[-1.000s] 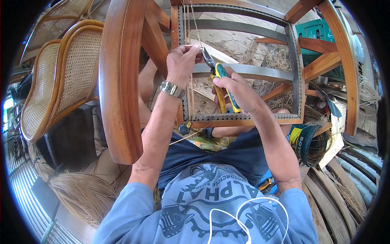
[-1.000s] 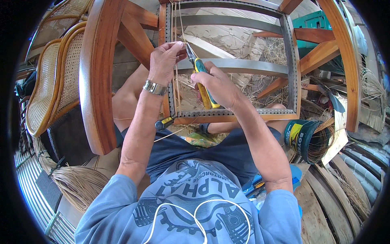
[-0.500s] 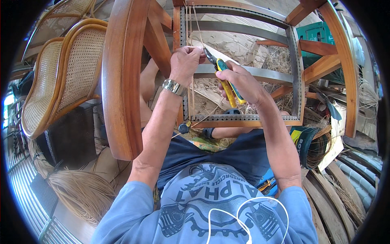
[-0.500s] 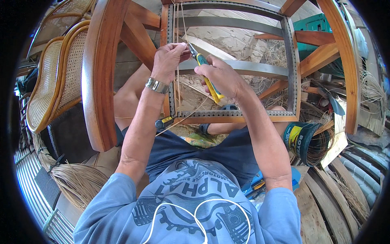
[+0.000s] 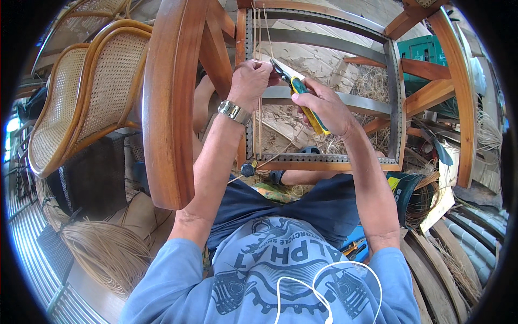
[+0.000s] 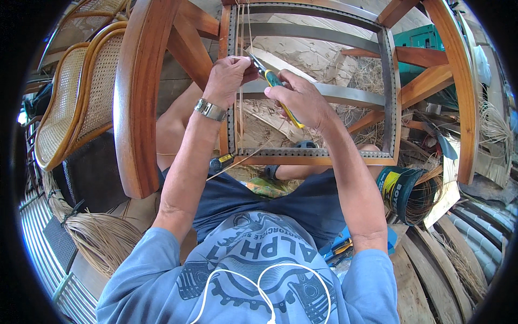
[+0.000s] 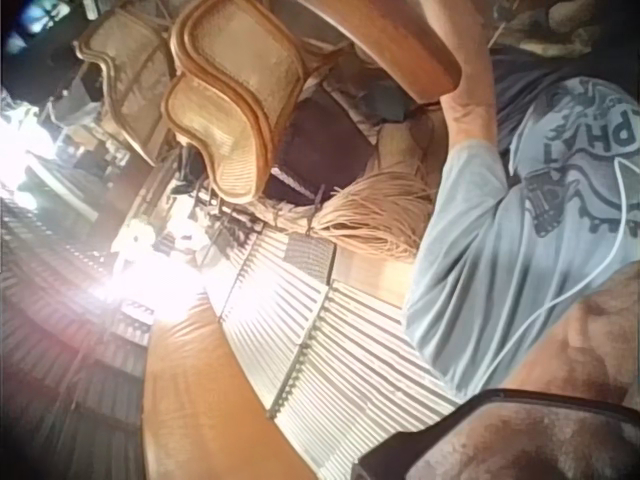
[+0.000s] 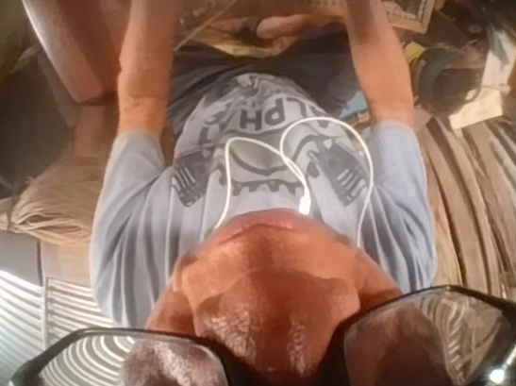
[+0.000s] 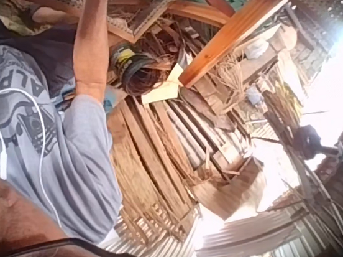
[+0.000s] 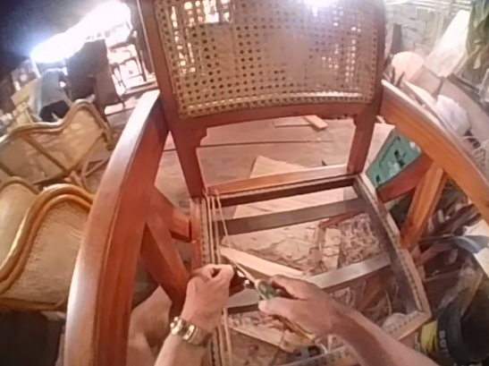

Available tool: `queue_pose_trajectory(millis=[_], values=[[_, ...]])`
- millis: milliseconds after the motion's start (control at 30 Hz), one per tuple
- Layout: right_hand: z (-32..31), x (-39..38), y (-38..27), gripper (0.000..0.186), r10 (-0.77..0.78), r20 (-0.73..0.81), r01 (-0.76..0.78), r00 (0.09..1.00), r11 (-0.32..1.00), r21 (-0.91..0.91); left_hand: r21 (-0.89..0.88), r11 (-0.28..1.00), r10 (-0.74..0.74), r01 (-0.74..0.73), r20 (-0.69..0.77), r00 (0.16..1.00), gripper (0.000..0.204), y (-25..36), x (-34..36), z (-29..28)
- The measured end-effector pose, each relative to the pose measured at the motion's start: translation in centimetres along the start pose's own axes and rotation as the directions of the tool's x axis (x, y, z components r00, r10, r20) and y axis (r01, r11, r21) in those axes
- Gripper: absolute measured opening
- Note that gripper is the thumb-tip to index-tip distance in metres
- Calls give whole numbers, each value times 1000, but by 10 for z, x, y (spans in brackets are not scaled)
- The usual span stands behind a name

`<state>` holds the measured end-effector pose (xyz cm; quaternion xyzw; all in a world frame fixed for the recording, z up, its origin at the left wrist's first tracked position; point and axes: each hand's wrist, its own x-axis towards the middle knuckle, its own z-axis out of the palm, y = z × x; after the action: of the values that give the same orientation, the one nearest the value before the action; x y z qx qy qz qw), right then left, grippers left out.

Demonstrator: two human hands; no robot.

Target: The recorder is repairing a wooden chair with a cane seat and back, weaving or securing cane strands.

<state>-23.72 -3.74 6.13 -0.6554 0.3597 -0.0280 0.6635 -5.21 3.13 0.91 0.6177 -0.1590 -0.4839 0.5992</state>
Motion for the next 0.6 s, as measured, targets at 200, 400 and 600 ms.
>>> queue_pose_trajectory(millis=[200, 400, 600], values=[[0, -2, -1, 35, 7, -1, -7, 1000, 999, 34, -27, 999, 19, -19, 21, 1000, 20, -3, 0, 1], [7, -4, -11, 38, 28, -34, -26, 999, 997, 72, -17, 1000, 17, -17, -4, 1000, 19, -1, -3, 3], [-9, -95, -14, 56, -28, 20, 21, 999, 947, 321, -270, 958, -48, 93, 169, 985, 15, 7, -25, -6]])
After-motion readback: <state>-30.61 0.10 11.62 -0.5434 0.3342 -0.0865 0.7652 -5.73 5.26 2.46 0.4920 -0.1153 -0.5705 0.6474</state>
